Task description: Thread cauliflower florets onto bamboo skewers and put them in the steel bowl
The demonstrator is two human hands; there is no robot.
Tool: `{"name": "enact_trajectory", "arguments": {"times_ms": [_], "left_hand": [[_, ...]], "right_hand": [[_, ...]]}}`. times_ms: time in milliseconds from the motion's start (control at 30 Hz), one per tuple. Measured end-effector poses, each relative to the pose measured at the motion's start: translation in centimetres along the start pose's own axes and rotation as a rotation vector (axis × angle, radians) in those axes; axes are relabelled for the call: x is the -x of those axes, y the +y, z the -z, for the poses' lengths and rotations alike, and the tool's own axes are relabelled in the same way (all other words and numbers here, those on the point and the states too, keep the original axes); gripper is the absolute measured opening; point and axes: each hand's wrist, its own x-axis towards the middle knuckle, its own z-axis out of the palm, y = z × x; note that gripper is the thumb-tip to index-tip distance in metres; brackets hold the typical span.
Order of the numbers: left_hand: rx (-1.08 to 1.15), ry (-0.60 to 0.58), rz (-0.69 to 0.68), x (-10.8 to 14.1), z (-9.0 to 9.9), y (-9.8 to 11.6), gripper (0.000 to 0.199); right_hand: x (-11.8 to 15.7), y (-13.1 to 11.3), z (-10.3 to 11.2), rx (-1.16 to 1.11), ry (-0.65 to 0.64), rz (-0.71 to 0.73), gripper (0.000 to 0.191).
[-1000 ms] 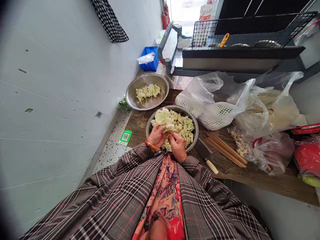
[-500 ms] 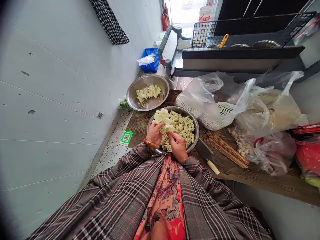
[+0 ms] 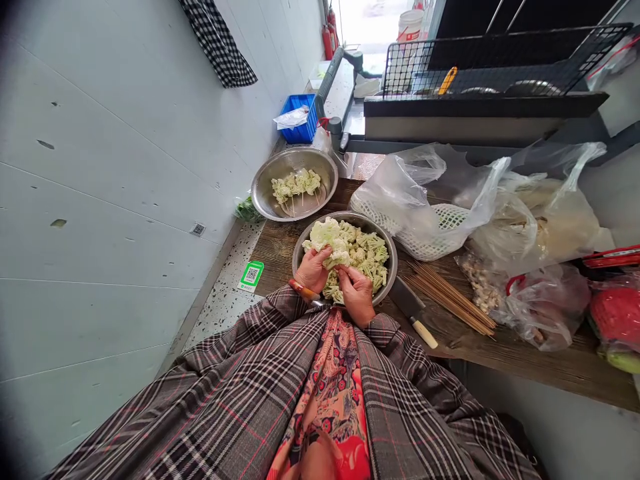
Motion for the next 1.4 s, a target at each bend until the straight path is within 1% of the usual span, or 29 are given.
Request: {"name": "enact_trajectory", "arguments": {"times_ms": [100, 200, 300, 367, 500, 567, 733, 833, 900, 1000, 1100, 1167, 1300, 1400], "left_hand": [[-0.018, -0.035, -0.019, 0.0, -0.1, 0.5, 0.032], [-0.039, -0.084, -0.064, -0.1, -0.3, 1.4, 0.041], [-0.027, -0.100, -0.072, -0.5, -0.4, 2.4, 0.040], [-0.034, -0.082, -0.053, -0.9, -0.4, 2.8, 0.037], [-0.099, 0.023, -0.040, -1.6, -0.2, 2.8, 0.030], [-0.132, 0.037, -0.028, -1.8, -0.2, 2.7, 0.028], [-0.152, -0.045, 0.013, -1.3, -0.3, 2.4, 0.027], [-0.152, -0.052, 0.024, -0.9, -0.4, 2.2, 0.028], [-0.132, -0.063, 0.028, -0.9, -0.4, 2.3, 0.030], [-0.149, -0.066, -0.010, -1.3, -0.2, 2.9, 0.030], [-0.216, -0.012, -0.080, -2.0, 0.0, 3.6, 0.024], [-0.272, 0.004, -0.110, -2.4, 0.3, 3.8, 0.022], [-0.411, -0.016, -0.167, -2.8, 0.8, 3.4, 0.024], [-0.492, -0.058, -0.190, -2.8, 1.1, 3.4, 0.027]], "right_hand": [[-0.3, -0.1, 0.1, -0.021, 0.009, -0.007, 0.036], [-0.3, -0.2, 0.3, -0.018, 0.006, -0.015, 0.038], [-0.2, -0.1, 0.3, 0.015, 0.003, 0.000, 0.038], [-0.2, -0.1, 0.2, 0.021, -0.002, 0.007, 0.038], [-0.1, 0.0, 0.2, 0.006, -0.014, 0.005, 0.037], [0.0, 0.0, 0.2, 0.011, -0.012, 0.010, 0.036], [0.5, -0.1, 0.5, 0.042, 0.000, 0.025, 0.036], [0.5, 0.0, 0.5, 0.031, 0.025, 0.004, 0.036], [0.3, 0.1, 0.6, 0.010, 0.016, -0.014, 0.037], [-0.1, 0.2, 0.6, -0.005, -0.002, -0.019, 0.038], [-0.1, 0.2, 0.6, 0.010, -0.002, -0.008, 0.037], [-0.1, 0.2, 0.6, 0.018, -0.006, -0.003, 0.037], [0.1, 0.0, 0.7, 0.032, -0.020, 0.004, 0.037], [0.2, 0.0, 0.8, 0.040, -0.007, 0.012, 0.037]]}}
